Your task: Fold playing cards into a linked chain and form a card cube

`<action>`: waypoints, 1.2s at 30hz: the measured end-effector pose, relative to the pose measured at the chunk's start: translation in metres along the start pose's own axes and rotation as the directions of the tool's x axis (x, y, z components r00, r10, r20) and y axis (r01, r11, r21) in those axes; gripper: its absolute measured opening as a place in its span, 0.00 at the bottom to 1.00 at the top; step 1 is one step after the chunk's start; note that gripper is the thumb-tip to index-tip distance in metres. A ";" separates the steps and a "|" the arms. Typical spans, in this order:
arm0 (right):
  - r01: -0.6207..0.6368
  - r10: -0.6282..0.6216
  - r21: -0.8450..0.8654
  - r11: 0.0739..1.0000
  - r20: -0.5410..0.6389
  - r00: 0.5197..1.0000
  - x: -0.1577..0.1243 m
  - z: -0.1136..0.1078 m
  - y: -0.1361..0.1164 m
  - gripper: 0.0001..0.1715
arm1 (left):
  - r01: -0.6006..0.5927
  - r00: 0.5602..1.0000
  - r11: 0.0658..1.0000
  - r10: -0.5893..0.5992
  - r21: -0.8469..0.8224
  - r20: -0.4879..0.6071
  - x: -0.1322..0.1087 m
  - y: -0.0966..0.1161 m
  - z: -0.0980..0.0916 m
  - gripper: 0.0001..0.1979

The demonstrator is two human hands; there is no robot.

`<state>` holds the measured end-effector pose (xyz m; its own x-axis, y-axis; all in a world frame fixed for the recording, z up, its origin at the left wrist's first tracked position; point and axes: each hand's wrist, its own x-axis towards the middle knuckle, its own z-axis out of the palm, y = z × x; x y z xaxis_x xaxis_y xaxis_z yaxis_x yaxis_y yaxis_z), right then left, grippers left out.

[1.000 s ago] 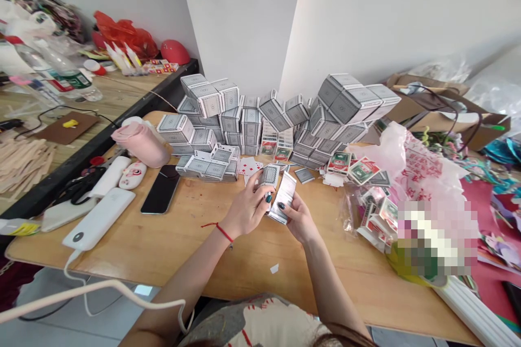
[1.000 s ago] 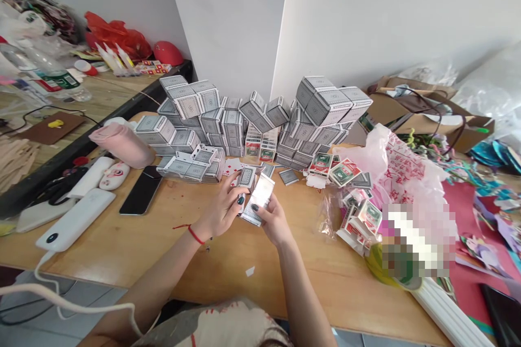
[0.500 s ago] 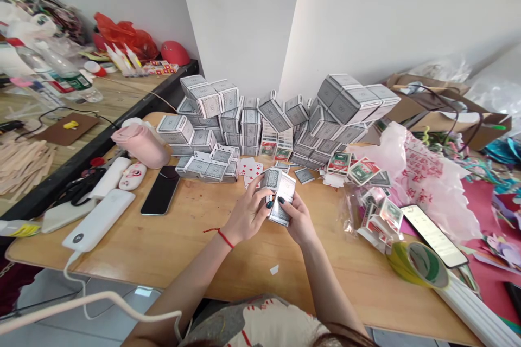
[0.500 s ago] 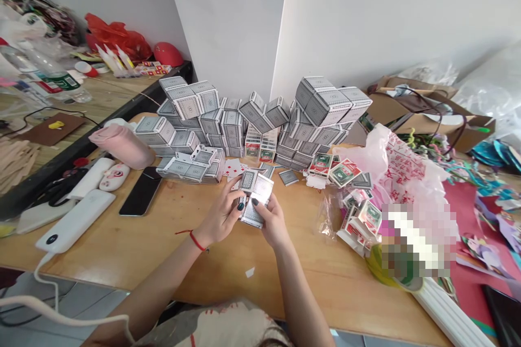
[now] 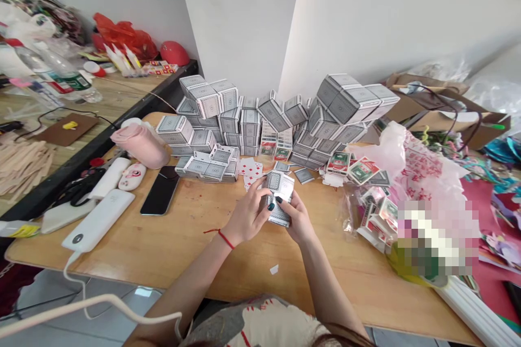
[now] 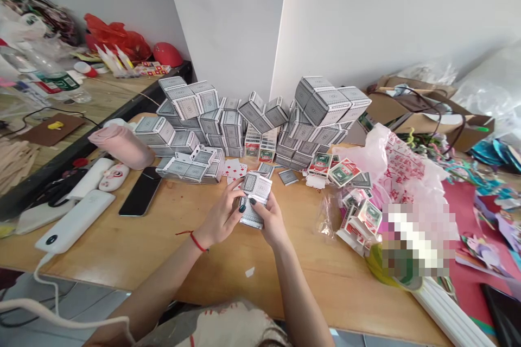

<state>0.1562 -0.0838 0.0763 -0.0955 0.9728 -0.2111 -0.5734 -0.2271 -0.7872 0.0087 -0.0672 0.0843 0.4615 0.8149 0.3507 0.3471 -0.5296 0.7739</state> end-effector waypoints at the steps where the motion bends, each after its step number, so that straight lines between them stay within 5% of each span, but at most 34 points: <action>1: -0.003 0.003 0.000 1.000 -0.003 1.000 0.000 0.000 0.000 0.23 | -0.007 1.000 1.000 0.007 -0.002 -0.006 0.000 0.000 0.001 0.13; 7: 0.054 -0.054 -0.004 0.999 -0.060 0.997 0.003 0.001 0.005 0.20 | -0.003 0.999 0.996 -0.001 -0.090 -0.045 -0.003 -0.001 0.005 0.19; 12: 0.108 -0.109 -0.013 0.994 -0.091 0.990 0.001 0.003 0.007 0.17 | 0.130 0.989 0.980 -0.139 -0.148 -0.054 0.002 0.001 0.004 0.28; 17: 0.083 -0.085 -0.040 0.996 -0.038 0.996 -0.002 0.007 0.006 0.19 | 0.194 0.957 0.944 -0.242 -0.267 -0.160 0.020 -0.005 0.002 0.22; 22: 0.106 -0.117 -0.088 0.990 -0.130 0.985 -0.001 0.008 0.010 0.16 | 0.209 0.951 0.918 -0.272 -0.337 -0.150 0.029 -0.006 0.005 0.14; 26: 0.159 -0.176 -0.104 0.982 -0.183 0.967 0.001 0.005 0.014 0.14 | 0.193 0.928 0.919 -0.285 -0.344 -0.241 0.028 -0.004 0.008 0.12; 36: 0.144 -0.159 -0.090 0.986 -0.192 0.969 0.001 0.003 0.017 0.12 | 0.167 0.924 0.920 -0.272 -0.353 -0.271 0.025 -0.005 0.009 0.13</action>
<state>0.1441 -0.0868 0.0648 0.1545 0.9694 -0.1908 -0.5057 -0.0883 -0.8582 0.0257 -0.0458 0.0847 0.1111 0.9602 0.2562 0.1086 -0.2680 0.9573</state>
